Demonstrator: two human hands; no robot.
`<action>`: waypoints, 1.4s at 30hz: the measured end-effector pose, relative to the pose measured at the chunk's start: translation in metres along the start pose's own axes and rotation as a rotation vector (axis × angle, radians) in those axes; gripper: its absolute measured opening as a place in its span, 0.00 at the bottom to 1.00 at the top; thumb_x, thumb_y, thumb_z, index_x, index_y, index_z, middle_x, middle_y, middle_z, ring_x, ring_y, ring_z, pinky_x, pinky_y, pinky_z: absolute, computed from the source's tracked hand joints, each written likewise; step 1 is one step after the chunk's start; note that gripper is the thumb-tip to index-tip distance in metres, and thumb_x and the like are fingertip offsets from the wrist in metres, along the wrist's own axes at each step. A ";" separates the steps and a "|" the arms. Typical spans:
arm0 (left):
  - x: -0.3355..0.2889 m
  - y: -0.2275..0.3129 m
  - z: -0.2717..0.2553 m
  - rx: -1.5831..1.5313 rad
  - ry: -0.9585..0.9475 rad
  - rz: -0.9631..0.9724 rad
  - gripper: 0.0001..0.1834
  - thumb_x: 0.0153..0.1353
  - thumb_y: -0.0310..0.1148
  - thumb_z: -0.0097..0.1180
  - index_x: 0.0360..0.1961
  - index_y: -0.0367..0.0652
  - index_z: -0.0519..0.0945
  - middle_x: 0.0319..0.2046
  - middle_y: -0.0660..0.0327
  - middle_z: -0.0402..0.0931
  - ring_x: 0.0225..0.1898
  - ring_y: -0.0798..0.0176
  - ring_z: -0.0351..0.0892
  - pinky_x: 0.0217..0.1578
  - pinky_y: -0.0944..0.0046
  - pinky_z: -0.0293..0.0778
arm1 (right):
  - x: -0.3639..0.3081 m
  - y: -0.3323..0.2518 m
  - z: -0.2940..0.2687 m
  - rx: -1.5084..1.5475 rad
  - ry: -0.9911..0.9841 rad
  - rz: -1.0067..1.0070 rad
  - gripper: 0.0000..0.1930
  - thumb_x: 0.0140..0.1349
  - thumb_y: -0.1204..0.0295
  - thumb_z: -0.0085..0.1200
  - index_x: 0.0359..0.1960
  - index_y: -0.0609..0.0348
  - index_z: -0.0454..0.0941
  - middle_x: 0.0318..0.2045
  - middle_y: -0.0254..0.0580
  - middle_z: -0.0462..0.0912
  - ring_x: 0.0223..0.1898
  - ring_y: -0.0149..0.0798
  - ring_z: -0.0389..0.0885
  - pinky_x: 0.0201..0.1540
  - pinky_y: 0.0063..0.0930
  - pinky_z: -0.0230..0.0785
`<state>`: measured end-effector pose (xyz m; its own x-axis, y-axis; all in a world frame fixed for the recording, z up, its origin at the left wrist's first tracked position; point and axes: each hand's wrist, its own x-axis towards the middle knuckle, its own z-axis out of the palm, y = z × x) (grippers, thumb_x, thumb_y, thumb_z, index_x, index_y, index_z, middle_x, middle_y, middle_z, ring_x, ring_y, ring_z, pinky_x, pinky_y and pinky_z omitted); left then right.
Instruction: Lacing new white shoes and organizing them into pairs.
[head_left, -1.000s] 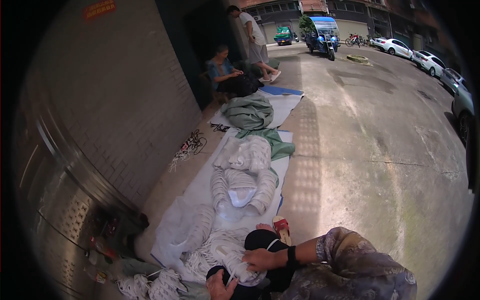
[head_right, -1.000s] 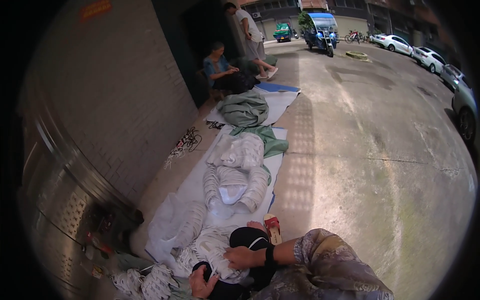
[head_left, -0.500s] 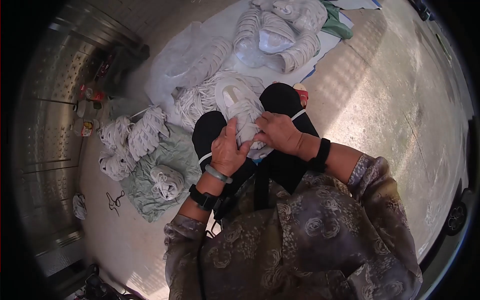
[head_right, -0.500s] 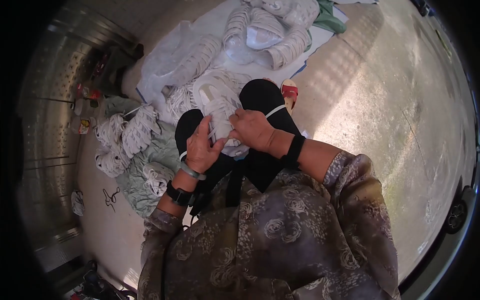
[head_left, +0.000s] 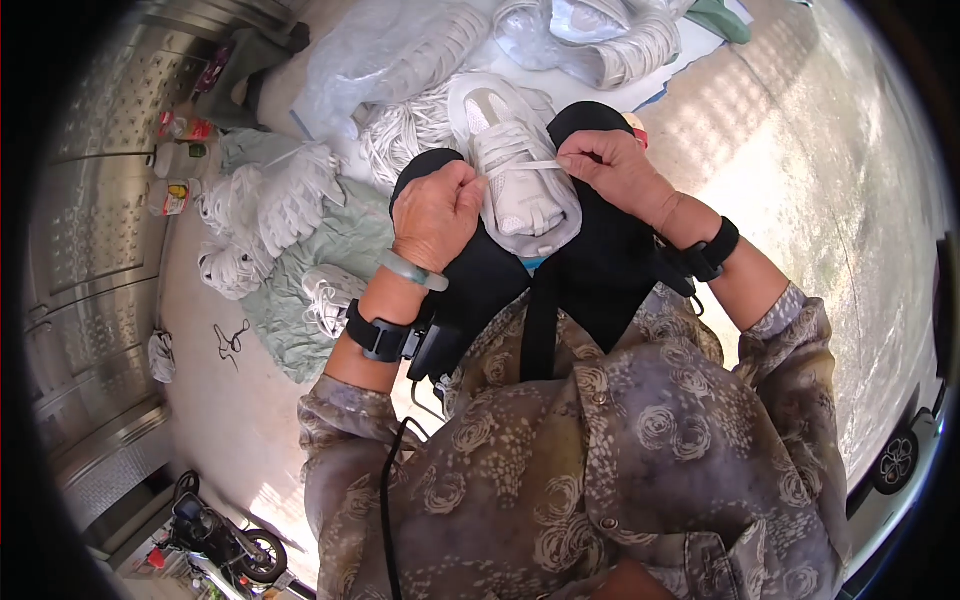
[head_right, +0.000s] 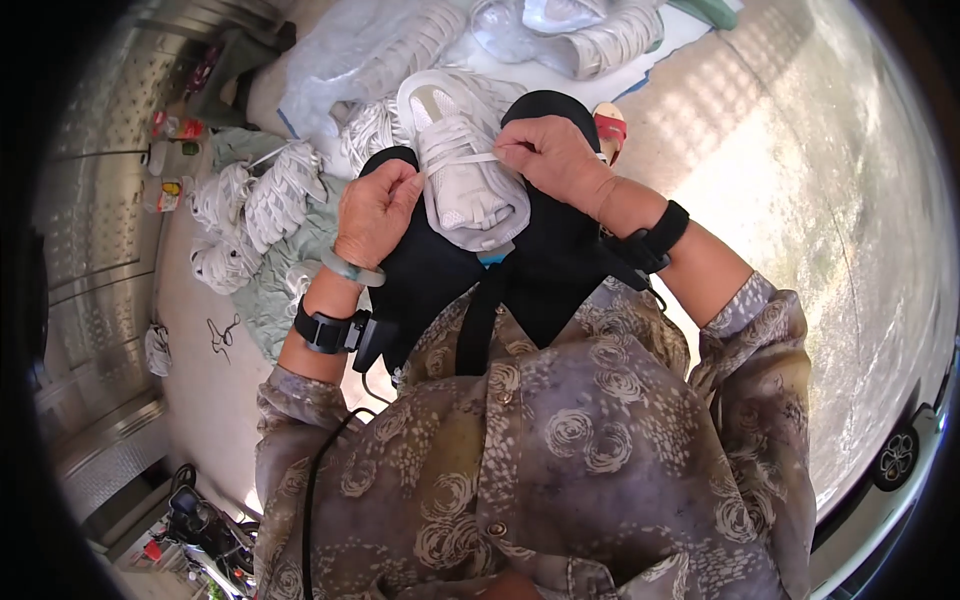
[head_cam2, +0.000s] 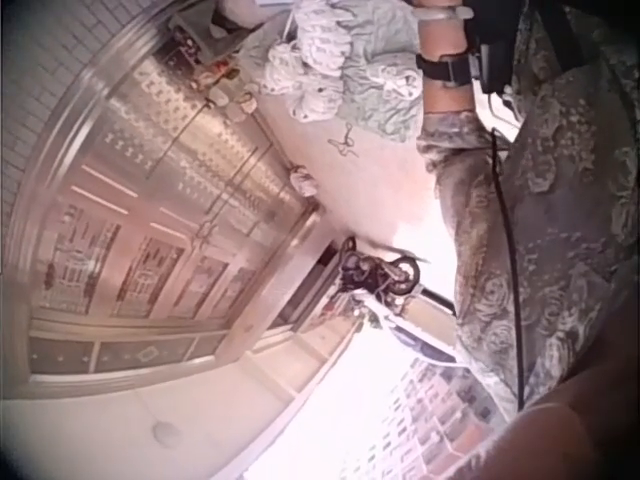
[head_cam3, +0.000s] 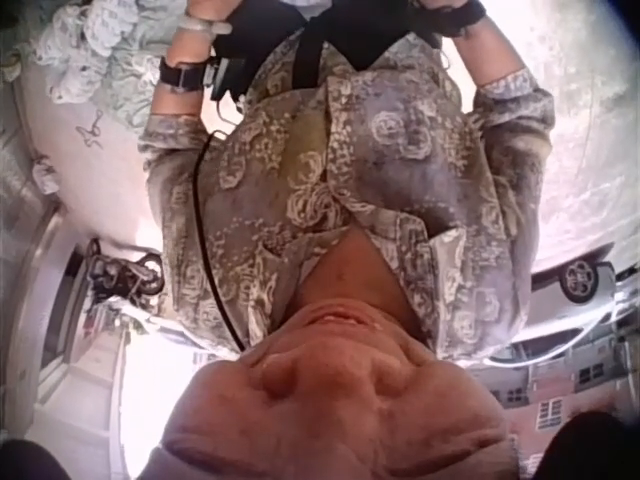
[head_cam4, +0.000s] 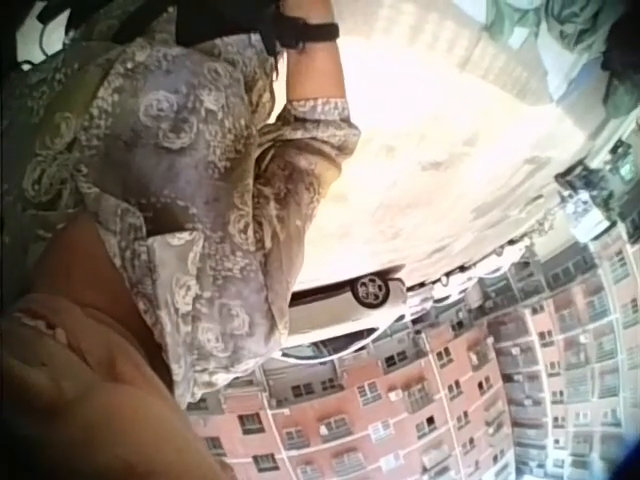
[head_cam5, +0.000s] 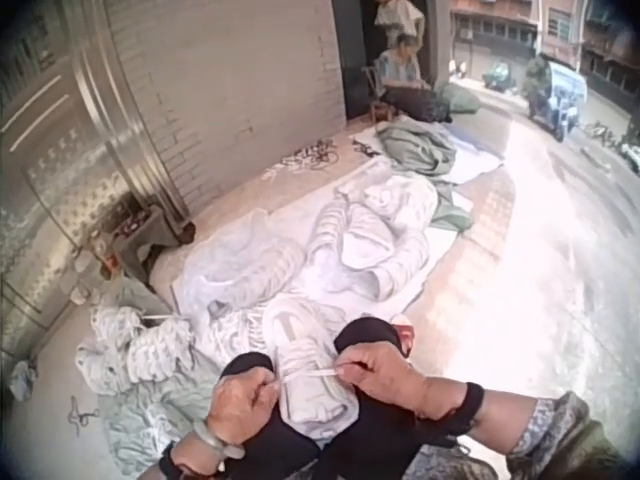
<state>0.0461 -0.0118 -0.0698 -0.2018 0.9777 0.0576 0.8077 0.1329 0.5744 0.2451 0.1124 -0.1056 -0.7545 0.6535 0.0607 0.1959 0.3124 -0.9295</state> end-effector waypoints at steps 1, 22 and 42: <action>0.002 -0.001 -0.001 0.004 0.000 -0.003 0.08 0.52 0.35 0.54 0.29 0.43 0.74 0.16 0.56 0.73 0.25 0.48 0.74 0.25 0.53 0.68 | 0.002 0.001 -0.001 0.004 -0.002 -0.002 0.05 0.57 0.74 0.52 0.29 0.64 0.75 0.21 0.30 0.72 0.25 0.22 0.64 0.28 0.18 0.61; -0.011 0.005 -0.017 0.512 0.097 0.462 0.04 0.39 0.24 0.53 0.16 0.45 0.72 0.15 0.63 0.65 0.18 0.61 0.71 0.18 0.62 0.67 | 0.018 0.010 -0.020 0.006 -0.197 0.141 0.06 0.58 0.74 0.49 0.25 0.63 0.74 0.18 0.25 0.68 0.24 0.21 0.64 0.29 0.16 0.58; -0.027 -0.013 -0.030 0.495 0.119 0.195 0.05 0.50 0.25 0.55 0.29 0.44 0.75 0.19 0.58 0.71 0.19 0.53 0.73 0.19 0.59 0.68 | 0.005 0.022 -0.035 -0.376 -0.022 -0.360 0.14 0.51 0.76 0.55 0.40 0.56 0.69 0.24 0.39 0.71 0.23 0.40 0.71 0.27 0.29 0.64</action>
<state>0.0248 -0.0452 -0.0544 -0.0605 0.9705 0.2334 0.9949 0.0398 0.0923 0.2671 0.1466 -0.1127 -0.8274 0.4458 0.3415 0.1297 0.7434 -0.6562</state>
